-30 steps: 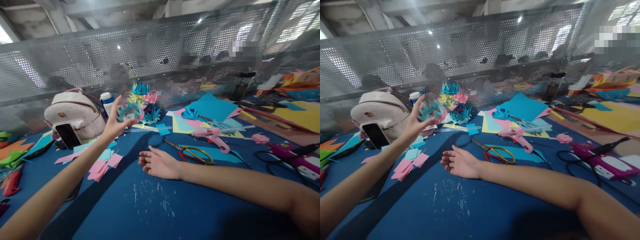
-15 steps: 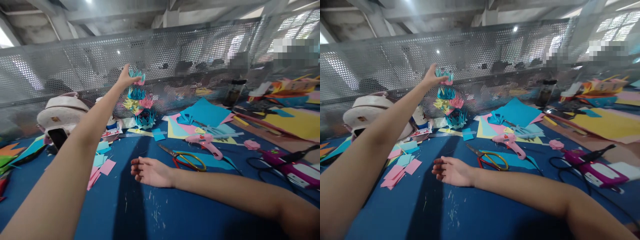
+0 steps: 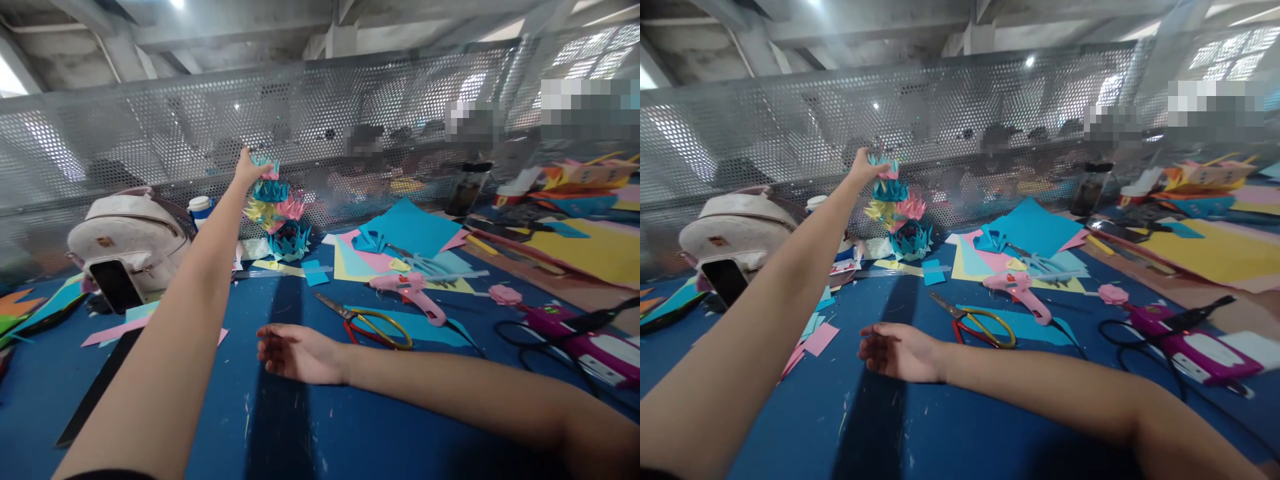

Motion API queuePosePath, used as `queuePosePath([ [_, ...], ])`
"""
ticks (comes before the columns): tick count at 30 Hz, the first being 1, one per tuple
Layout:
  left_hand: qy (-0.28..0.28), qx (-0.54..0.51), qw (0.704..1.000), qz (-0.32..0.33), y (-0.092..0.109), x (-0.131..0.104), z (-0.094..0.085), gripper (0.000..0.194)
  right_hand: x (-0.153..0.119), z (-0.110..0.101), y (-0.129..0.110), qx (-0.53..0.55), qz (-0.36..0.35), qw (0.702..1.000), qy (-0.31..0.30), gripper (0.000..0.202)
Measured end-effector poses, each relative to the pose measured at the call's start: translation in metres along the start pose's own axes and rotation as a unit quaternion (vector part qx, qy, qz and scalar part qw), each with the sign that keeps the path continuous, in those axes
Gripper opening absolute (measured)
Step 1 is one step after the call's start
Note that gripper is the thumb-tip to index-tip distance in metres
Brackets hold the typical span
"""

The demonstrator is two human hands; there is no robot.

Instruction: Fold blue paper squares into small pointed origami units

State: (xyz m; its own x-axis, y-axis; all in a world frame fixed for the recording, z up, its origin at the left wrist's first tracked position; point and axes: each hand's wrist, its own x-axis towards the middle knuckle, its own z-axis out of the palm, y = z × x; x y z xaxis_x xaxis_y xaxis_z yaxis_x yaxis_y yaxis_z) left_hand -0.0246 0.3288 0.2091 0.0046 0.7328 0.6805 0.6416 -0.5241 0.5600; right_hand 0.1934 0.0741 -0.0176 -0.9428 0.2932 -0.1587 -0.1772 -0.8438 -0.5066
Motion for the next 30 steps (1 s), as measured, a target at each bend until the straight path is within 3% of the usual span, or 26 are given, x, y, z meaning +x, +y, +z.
queuePosePath([
  [6,0.057,0.053,0.995,-0.061,-0.023,0.0,0.003,0.036,-0.002,0.001,-0.001,-0.012,-0.002,1.0,-0.005,0.029],
  [11,0.067,0.084,0.989,-0.103,-0.038,0.008,-0.002,0.035,-0.001,0.001,0.0,-0.017,-0.009,1.0,-0.009,0.03],
  [18,0.075,0.108,0.985,-0.11,-0.045,0.007,-0.013,0.035,0.001,0.0,0.0,-0.027,-0.013,0.999,-0.017,0.031],
  [23,0.086,0.118,0.985,-0.087,-0.043,-0.01,-0.019,0.034,-0.001,0.002,0.0,-0.034,-0.016,0.999,-0.014,0.033],
  [30,0.18,0.138,0.974,-0.003,-0.016,-0.048,-0.049,0.034,-0.002,0.004,-0.001,-0.041,-0.015,0.999,-0.01,0.031],
])
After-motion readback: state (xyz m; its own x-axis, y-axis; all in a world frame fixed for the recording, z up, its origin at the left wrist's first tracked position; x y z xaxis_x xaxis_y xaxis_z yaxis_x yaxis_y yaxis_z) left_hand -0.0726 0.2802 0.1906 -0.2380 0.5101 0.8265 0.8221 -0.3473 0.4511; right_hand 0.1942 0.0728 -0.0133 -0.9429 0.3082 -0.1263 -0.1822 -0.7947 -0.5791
